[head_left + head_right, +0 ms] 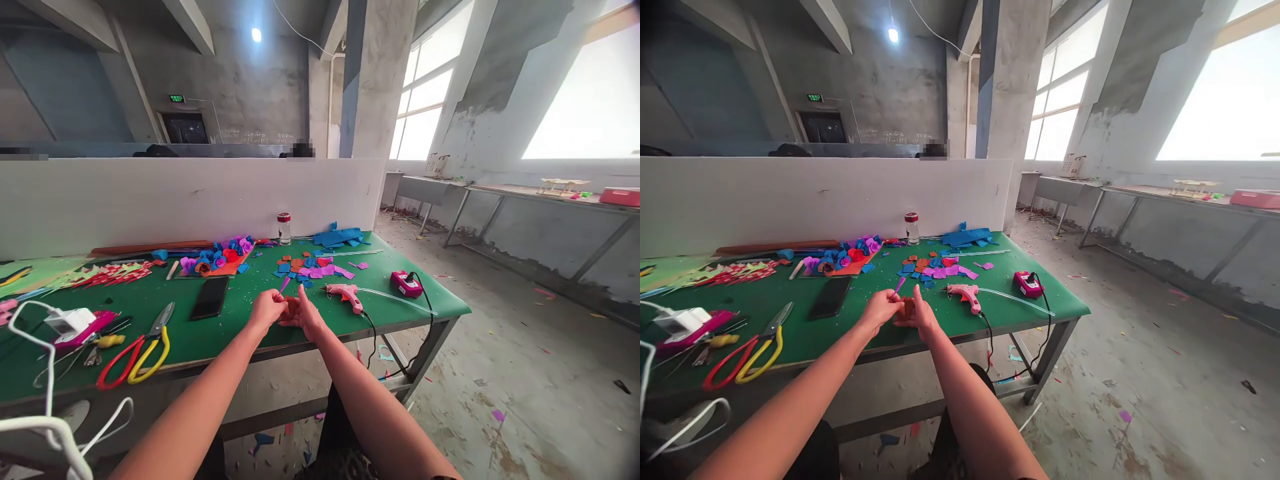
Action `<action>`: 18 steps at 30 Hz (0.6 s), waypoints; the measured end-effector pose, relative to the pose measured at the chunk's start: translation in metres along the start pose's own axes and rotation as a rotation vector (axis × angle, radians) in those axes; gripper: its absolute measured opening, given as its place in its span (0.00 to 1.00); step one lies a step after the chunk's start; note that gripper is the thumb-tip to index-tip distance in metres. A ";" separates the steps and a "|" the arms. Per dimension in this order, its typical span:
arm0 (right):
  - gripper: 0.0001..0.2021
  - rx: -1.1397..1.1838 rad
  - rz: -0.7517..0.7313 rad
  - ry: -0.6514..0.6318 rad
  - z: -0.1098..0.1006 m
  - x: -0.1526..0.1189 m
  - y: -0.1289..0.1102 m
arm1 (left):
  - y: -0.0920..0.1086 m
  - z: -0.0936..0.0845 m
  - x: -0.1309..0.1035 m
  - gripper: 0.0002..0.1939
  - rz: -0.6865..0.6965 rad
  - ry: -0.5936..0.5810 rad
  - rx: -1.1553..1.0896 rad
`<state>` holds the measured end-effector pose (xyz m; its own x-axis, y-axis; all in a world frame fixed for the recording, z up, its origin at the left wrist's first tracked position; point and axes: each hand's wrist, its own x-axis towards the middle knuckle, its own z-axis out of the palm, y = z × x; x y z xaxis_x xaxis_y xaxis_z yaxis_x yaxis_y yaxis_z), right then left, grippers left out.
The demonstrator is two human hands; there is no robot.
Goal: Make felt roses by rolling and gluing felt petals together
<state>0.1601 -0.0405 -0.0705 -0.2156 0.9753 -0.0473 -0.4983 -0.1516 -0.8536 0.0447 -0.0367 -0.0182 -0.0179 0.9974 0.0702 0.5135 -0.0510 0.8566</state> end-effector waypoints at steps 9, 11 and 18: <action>0.07 0.188 0.065 0.084 -0.008 0.005 -0.005 | -0.017 -0.036 0.040 0.10 0.036 -0.079 0.200; 0.04 0.168 0.059 0.112 -0.008 0.006 0.000 | -0.031 -0.037 0.049 0.05 0.056 0.011 0.376; 0.14 0.074 0.040 0.104 -0.004 0.004 0.003 | -0.051 -0.020 0.046 0.10 0.202 0.104 0.904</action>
<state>0.1606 -0.0366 -0.0754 -0.1500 0.9790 -0.1379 -0.5523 -0.1987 -0.8096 0.0001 0.0106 -0.0487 0.0906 0.9621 0.2571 0.9874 -0.1204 0.1025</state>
